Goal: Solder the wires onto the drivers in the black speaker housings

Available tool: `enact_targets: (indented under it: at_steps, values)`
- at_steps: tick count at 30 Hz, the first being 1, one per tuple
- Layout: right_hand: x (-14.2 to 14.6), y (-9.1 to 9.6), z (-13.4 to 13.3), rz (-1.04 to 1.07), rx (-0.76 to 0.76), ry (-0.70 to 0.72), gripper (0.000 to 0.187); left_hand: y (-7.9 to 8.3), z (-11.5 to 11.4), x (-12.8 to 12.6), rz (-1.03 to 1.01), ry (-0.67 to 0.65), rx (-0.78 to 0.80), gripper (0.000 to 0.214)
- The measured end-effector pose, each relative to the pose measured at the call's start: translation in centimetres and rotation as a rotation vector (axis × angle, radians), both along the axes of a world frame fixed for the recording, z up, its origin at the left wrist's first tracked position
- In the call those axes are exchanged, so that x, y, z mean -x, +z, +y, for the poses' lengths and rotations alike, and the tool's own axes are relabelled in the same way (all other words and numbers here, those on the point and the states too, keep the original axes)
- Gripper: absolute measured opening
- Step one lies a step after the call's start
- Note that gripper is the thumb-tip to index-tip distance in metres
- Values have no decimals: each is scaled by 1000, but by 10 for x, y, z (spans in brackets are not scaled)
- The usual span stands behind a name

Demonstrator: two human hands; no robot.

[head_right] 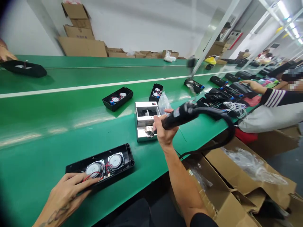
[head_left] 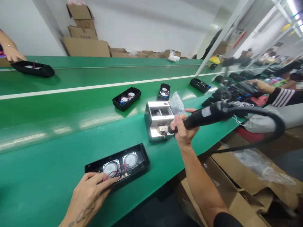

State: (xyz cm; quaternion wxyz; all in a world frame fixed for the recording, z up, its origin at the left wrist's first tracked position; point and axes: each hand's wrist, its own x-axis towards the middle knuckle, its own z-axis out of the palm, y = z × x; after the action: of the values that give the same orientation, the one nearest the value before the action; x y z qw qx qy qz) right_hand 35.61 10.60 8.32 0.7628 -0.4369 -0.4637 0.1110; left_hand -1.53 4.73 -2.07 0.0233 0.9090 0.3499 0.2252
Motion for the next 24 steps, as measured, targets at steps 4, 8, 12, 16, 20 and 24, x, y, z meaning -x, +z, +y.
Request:
enact_targets:
  at_steps: [4, 8, 12, 16, 20, 24]
  values:
    - [6, -5, 7, -52, 95, 74, 31, -5, 0, -5, -5, 45, 1, 23]
    - [14, 5, -11, 5, 178, 246, 34, -6, -2, -24, -7, 62, 9, 24]
    - [37, 12, -43, 159, 78, 403, 34, 2, -3, -37, -17, 79, 32, 25]
    - [68, 2, -64, 198, 8, 555, 36, 9, -3, -38, -1, 58, 78, 25]
    - [89, -17, -67, 165, 68, 631, 38, 11, -3, -38, -7, 59, 128, 23]
    - [93, -31, -67, 120, 144, 601, 36, 13, -3, -39, -23, 51, 156, 24]
